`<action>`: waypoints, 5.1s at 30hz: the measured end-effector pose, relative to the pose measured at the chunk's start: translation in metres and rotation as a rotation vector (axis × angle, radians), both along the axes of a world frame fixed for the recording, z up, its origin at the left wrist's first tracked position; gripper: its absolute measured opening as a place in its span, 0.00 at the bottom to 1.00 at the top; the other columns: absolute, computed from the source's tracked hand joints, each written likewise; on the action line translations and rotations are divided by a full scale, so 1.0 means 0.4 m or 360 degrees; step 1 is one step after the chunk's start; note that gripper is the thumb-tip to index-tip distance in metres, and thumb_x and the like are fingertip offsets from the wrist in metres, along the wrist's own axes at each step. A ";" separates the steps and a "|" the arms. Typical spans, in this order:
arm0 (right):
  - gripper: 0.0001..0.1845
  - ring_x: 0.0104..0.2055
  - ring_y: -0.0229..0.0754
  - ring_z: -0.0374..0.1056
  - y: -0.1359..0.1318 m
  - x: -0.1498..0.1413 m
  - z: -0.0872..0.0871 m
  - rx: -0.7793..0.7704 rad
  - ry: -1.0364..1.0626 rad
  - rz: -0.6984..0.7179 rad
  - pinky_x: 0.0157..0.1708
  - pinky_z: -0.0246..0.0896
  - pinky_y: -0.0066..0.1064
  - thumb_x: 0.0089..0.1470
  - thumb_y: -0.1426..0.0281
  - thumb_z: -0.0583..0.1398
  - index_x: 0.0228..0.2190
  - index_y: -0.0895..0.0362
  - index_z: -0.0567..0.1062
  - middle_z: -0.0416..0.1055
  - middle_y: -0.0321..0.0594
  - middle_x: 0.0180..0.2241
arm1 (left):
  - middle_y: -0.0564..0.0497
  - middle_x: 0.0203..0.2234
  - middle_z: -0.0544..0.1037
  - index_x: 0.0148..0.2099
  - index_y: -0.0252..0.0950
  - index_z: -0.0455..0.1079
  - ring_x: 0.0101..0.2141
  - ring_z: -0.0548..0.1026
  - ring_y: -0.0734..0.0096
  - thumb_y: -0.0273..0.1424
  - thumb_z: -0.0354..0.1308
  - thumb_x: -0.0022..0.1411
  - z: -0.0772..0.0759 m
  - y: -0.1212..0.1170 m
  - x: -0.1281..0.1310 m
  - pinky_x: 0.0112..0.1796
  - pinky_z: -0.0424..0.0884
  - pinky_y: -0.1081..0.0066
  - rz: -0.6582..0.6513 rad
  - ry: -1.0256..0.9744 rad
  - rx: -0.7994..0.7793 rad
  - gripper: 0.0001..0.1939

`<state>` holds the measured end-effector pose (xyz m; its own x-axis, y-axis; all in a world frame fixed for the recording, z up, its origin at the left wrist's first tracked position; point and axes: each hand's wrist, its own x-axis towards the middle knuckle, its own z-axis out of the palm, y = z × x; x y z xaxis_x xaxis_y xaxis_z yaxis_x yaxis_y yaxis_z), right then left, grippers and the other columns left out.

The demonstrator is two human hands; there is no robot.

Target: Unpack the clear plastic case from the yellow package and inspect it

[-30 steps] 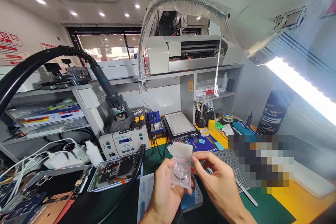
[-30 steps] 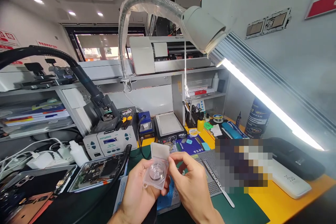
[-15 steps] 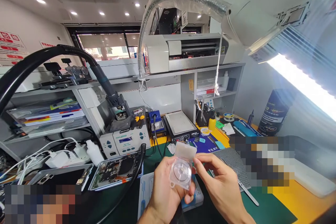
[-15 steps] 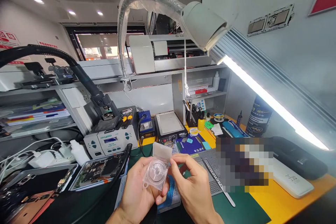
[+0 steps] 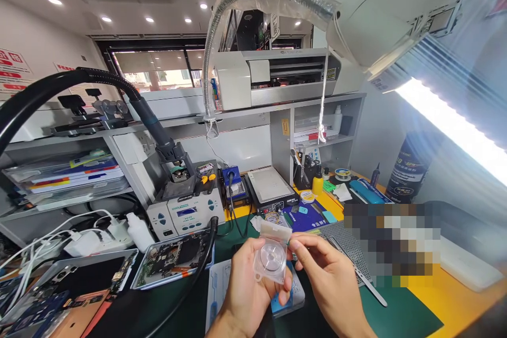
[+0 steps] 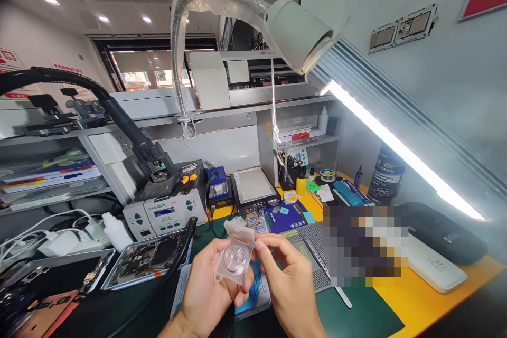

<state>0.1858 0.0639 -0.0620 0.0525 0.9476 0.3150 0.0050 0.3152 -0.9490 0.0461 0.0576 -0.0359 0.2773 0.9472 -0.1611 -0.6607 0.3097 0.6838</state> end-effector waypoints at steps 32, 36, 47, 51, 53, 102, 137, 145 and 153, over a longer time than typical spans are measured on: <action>0.21 0.42 0.51 0.69 -0.028 0.025 -0.013 -0.0584 0.0479 0.0281 0.40 0.64 0.35 0.53 0.51 0.68 0.36 0.57 0.84 0.80 0.45 0.40 | 0.40 0.30 0.79 0.42 0.26 0.74 0.20 0.73 0.66 0.40 0.47 0.68 0.005 -0.002 -0.002 0.14 0.67 0.71 0.0080 0.0266 -0.0047 0.22; 0.23 0.42 0.52 0.69 -0.029 0.020 -0.014 -0.0596 0.0505 0.0286 0.40 0.64 0.36 0.52 0.51 0.68 0.36 0.58 0.84 0.80 0.46 0.39 | 0.38 0.25 0.78 0.39 0.24 0.73 0.18 0.72 0.64 0.36 0.41 0.64 0.006 -0.003 -0.007 0.14 0.67 0.69 0.0061 0.0250 -0.0066 0.22; 0.22 0.40 0.52 0.69 -0.034 0.021 -0.023 -0.0601 0.0609 0.0319 0.40 0.65 0.40 0.53 0.52 0.69 0.38 0.58 0.84 0.79 0.48 0.38 | 0.37 0.32 0.78 0.43 0.23 0.73 0.22 0.74 0.65 0.35 0.46 0.68 -0.001 -0.003 -0.005 0.15 0.68 0.70 0.0046 0.0210 -0.0061 0.20; 0.20 0.38 0.51 0.69 -0.039 0.018 -0.026 -0.0602 0.0695 0.0364 0.38 0.66 0.40 0.54 0.54 0.68 0.37 0.58 0.84 0.78 0.47 0.35 | 0.38 0.36 0.79 0.46 0.24 0.73 0.23 0.75 0.65 0.35 0.48 0.69 0.000 -0.006 -0.004 0.16 0.69 0.70 0.0043 0.0194 -0.0011 0.18; 0.20 0.36 0.51 0.70 -0.041 0.016 -0.028 -0.0596 0.0736 0.0410 0.36 0.66 0.40 0.55 0.54 0.67 0.37 0.58 0.84 0.78 0.47 0.33 | 0.38 0.38 0.79 0.46 0.25 0.73 0.24 0.75 0.65 0.35 0.49 0.69 0.000 -0.006 -0.004 0.16 0.69 0.71 0.0035 0.0187 0.0006 0.18; 0.20 0.36 0.52 0.70 -0.068 0.001 -0.030 -0.0659 0.0730 0.0243 0.39 0.66 0.40 0.52 0.53 0.69 0.29 0.59 0.83 0.78 0.47 0.33 | 0.39 0.36 0.79 0.43 0.27 0.74 0.22 0.73 0.69 0.41 0.50 0.70 -0.003 -0.009 0.013 0.16 0.67 0.74 0.0090 0.0268 -0.0008 0.20; 0.22 0.33 0.49 0.69 -0.069 -0.018 -0.046 -0.0722 0.0695 0.0204 0.39 0.65 0.36 0.46 0.52 0.70 0.29 0.59 0.85 0.78 0.45 0.30 | 0.36 0.39 0.80 0.43 0.25 0.74 0.23 0.73 0.70 0.39 0.52 0.70 -0.007 -0.008 0.027 0.17 0.66 0.74 0.0202 0.0341 0.0022 0.20; 0.20 0.33 0.48 0.69 -0.076 -0.023 -0.031 -0.0744 0.0715 0.0154 0.37 0.65 0.34 0.46 0.53 0.71 0.29 0.58 0.85 0.78 0.43 0.30 | 0.35 0.38 0.80 0.46 0.25 0.74 0.24 0.74 0.69 0.43 0.53 0.70 -0.010 -0.008 0.030 0.17 0.64 0.75 0.0267 0.0444 0.0008 0.23; 0.19 0.29 0.44 0.67 -0.078 -0.023 -0.024 -0.0793 0.0750 0.0225 0.34 0.63 0.34 0.46 0.54 0.70 0.27 0.60 0.84 0.75 0.42 0.28 | 0.36 0.42 0.80 0.51 0.25 0.72 0.25 0.76 0.66 0.47 0.55 0.67 -0.016 -0.016 0.037 0.15 0.67 0.74 0.0305 0.0604 0.0085 0.27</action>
